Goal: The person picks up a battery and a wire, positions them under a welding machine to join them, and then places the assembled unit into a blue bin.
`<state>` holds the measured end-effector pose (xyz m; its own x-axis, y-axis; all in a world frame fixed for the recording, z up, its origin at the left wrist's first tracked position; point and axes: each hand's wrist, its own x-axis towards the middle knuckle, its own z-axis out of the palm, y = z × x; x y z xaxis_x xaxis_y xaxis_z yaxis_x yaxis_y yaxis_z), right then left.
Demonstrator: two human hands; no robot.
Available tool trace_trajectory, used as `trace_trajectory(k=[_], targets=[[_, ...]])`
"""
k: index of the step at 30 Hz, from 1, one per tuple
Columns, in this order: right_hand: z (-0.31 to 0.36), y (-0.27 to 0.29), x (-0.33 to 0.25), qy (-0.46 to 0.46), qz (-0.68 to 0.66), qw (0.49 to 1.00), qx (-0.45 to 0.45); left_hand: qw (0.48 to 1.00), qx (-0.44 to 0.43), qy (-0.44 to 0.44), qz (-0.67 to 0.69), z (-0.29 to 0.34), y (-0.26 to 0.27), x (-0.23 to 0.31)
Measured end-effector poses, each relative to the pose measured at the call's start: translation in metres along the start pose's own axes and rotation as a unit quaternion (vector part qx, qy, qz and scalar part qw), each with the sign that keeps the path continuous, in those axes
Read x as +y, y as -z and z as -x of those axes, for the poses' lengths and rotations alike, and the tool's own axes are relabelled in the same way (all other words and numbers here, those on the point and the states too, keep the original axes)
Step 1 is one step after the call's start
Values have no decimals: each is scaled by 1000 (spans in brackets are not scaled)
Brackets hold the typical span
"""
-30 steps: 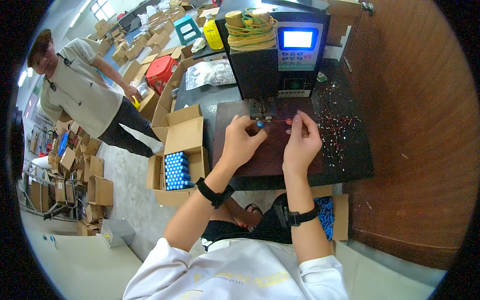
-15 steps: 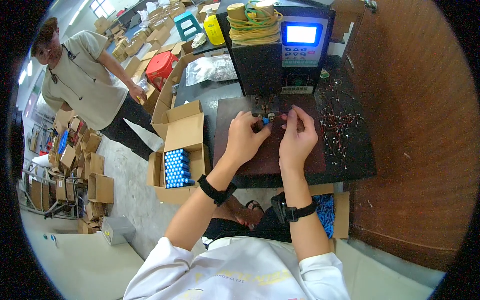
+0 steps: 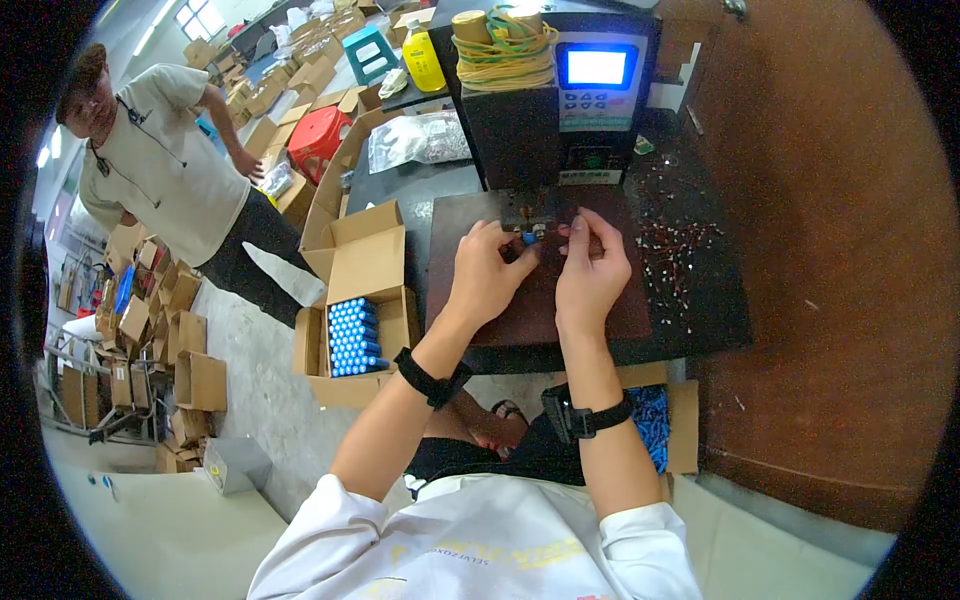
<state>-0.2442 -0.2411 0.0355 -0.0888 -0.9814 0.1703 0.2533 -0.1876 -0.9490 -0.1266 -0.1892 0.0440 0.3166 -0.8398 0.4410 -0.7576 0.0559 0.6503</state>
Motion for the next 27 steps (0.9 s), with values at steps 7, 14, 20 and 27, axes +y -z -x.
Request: trace_trajectory(k=[7, 14, 20, 27], targets=[[11, 19, -30, 10, 27, 999, 19, 995, -34, -61, 74, 19, 20, 6], [37, 211, -91, 57, 213, 970, 99, 995, 26, 90, 32, 76, 124, -33], [59, 293, -69, 22, 332, 941, 62, 950, -21, 105, -293, 118, 161, -118], [43, 239, -87, -41, 127, 991, 25, 929, -85, 121, -338, 114, 152, -120]])
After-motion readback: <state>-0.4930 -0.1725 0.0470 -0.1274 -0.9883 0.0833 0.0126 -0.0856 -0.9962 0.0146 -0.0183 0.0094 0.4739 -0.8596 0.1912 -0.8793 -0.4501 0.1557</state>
